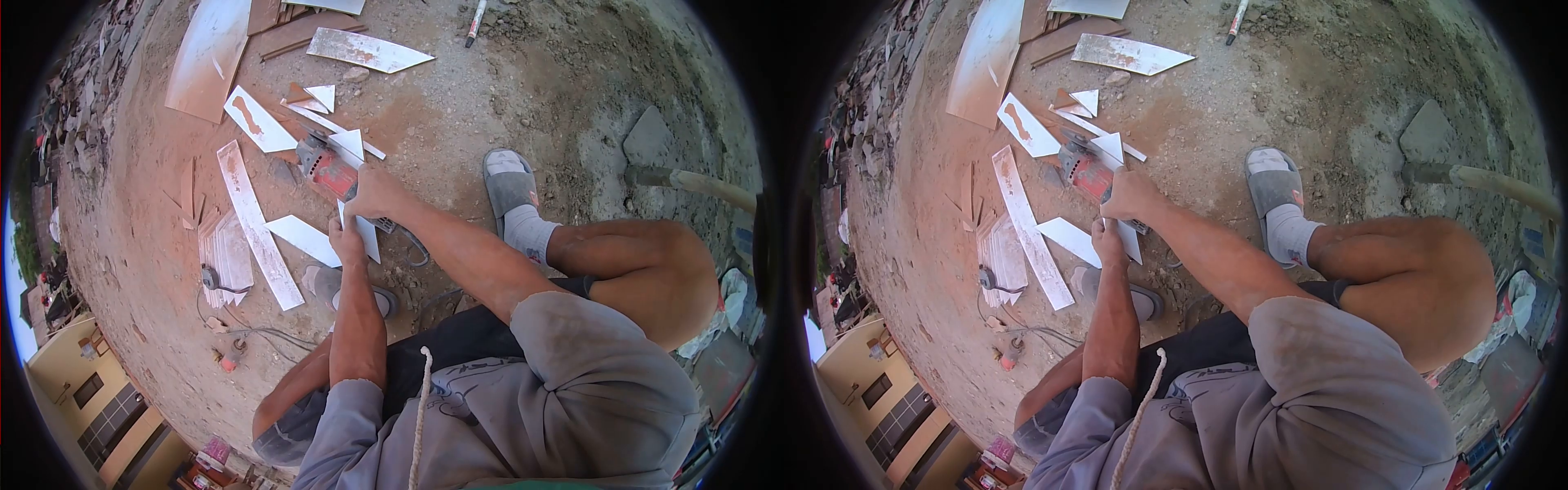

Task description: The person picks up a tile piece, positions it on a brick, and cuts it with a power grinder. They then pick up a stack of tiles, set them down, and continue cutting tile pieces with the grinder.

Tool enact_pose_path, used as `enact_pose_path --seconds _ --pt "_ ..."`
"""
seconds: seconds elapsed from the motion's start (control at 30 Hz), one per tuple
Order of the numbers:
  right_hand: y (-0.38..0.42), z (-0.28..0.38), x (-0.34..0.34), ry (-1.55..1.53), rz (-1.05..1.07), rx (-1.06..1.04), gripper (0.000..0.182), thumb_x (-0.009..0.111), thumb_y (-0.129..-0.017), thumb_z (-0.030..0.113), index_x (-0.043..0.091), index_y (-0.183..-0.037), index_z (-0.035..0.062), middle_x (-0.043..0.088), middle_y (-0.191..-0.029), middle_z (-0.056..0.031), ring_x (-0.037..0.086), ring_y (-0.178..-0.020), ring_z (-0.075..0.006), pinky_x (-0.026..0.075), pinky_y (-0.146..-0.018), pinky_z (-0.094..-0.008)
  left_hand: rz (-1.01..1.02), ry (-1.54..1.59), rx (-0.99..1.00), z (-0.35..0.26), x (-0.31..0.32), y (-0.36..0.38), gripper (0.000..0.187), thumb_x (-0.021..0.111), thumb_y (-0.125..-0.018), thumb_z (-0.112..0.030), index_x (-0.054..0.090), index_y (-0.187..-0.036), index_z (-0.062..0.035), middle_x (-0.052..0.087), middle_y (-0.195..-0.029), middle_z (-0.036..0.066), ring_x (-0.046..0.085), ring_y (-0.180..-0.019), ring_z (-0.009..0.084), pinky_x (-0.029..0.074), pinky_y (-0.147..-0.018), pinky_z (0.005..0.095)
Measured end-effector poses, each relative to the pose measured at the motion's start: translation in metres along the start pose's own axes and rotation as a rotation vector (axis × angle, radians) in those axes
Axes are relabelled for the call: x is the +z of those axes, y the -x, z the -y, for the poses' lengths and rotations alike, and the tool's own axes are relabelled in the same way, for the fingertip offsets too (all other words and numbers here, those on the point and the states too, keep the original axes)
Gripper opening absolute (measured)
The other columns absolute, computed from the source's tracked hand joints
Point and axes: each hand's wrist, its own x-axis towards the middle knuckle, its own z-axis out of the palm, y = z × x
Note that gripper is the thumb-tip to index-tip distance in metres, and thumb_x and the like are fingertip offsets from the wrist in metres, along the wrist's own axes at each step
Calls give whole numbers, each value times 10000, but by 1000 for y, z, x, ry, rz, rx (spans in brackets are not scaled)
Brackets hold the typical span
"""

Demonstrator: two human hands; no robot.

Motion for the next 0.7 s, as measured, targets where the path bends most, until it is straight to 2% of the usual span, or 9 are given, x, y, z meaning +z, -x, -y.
enact_pose_path --seconds 0.03,0.37,0.63,0.7 --pt "2 0 -1 0 -1 -1 793 793 -608 366 557 -1165 -147 643 -1137 -338 650 -1076 -437 527 -932 -438 -15 9 16 0 0 0 316 692 -947 -315 596 -859 -27 592 -795 13 513 -709 104 433 -634 281" --pt "9 -3 -1 -3 16 4 831 804 -599 413 564 -1165 -146 652 -1117 -333 662 -1059 -425 527 -920 -433 -9 43 -25 0 -1 0 346 706 -934 -338 579 -830 -34 572 -769 6 498 -706 97 426 -624 280" --pt "2 0 -3 3 17 -13 810 806 -590 405 580 -1137 -147 652 -1105 -339 660 -1058 -432 531 -912 -433 -22 9 39 5 0 -2 361 694 -941 -342 572 -819 -25 563 -757 2 491 -700 99 422 -620 285" --pt "6 0 -3 25 -2 -11 695 748 -645 308 572 -1164 -120 663 -1112 -321 667 -1074 -416 541 -922 -434 -18 11 34 6 0 -3 356 691 -944 -340 574 -820 -28 562 -757 1 489 -699 98 421 -620 284"
